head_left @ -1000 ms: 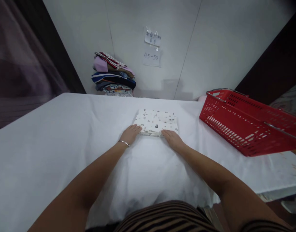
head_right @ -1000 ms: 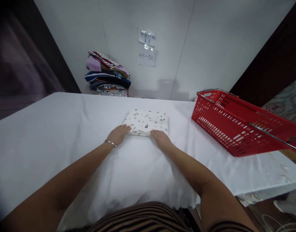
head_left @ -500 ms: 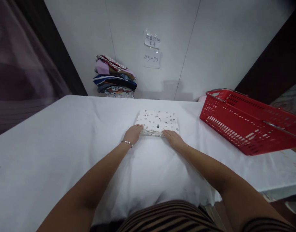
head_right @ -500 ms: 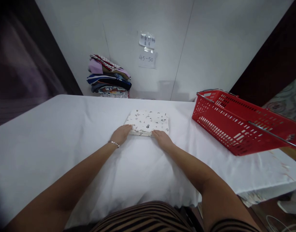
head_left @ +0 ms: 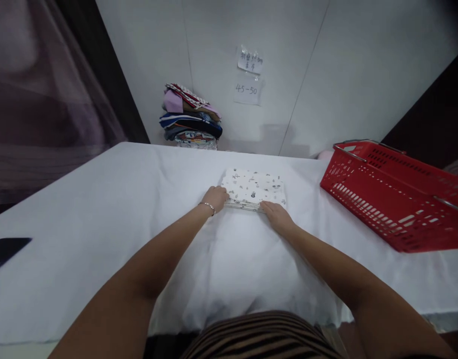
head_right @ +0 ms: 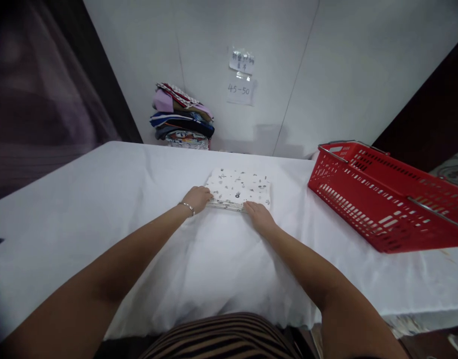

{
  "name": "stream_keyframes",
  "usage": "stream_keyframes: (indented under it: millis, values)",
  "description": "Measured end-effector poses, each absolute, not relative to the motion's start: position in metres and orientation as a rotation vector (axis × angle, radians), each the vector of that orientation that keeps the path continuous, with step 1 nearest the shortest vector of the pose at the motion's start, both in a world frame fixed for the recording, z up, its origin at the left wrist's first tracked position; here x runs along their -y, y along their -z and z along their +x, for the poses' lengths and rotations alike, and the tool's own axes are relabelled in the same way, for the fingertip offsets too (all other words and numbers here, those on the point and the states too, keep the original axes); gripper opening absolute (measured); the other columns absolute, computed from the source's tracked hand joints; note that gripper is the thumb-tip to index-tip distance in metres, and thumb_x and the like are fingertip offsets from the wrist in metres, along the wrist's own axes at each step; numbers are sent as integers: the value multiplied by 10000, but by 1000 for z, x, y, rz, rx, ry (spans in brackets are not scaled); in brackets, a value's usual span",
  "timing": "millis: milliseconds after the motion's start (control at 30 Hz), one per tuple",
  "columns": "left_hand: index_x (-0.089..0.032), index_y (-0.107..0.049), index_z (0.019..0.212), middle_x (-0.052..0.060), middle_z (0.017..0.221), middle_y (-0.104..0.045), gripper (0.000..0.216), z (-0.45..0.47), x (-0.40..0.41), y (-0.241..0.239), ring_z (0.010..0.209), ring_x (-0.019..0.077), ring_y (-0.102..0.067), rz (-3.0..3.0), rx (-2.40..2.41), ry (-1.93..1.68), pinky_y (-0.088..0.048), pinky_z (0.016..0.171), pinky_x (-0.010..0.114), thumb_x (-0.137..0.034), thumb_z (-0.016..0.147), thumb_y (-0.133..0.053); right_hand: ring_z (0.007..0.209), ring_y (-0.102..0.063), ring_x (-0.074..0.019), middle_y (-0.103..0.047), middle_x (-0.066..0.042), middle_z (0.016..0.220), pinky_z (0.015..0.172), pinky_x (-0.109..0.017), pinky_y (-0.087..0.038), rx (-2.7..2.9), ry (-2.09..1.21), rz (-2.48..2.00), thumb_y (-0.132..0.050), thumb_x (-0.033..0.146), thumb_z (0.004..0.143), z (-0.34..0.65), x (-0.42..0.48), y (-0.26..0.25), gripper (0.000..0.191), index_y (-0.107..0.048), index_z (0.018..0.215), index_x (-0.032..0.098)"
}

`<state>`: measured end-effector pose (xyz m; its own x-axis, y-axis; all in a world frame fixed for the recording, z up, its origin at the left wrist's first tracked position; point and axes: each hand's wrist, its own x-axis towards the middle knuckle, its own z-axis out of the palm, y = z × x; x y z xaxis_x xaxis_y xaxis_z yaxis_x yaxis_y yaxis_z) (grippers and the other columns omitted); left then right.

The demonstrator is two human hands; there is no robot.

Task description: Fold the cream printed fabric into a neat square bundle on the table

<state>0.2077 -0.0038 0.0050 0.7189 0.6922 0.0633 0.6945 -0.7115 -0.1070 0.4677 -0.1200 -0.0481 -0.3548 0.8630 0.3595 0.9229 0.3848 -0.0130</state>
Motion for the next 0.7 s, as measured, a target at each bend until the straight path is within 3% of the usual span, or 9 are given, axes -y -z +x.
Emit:
stream_keyframes:
  millis: [233, 467, 700]
  values:
    - [-141, -649, 870, 108, 907, -637, 232, 215, 5, -16, 904, 219, -550, -2746, 1046, -192, -355, 736, 326, -46, 760, -468, 1163, -473, -248, -506, -140, 1287, 964, -394, -377, 2353, 256, -1592, -342, 83, 860, 466, 121, 46, 434, -471, 1274, 110]
    - [-144, -620, 903, 93, 914, -617, 250, 199, 3, 1, 898, 207, -532, -2678, 878, 205, -345, 740, 330, -44, 813, -409, 1173, -464, -241, -509, -127, 1288, 969, -391, -375, 2360, 269, -1613, -345, 92, 858, 467, 121, 47, 438, -468, 1278, 119]
    - [-184, -625, 922, 81, 957, -613, 263, 188, 12, 22, 929, 202, -519, -2699, 905, 319, -367, 753, 334, -83, 837, -398, 1179, -459, -228, -494, -114, 1305, 966, -397, -376, 2390, 297, -1609, -346, 91, 854, 468, 121, 46, 470, -426, 1314, 146]
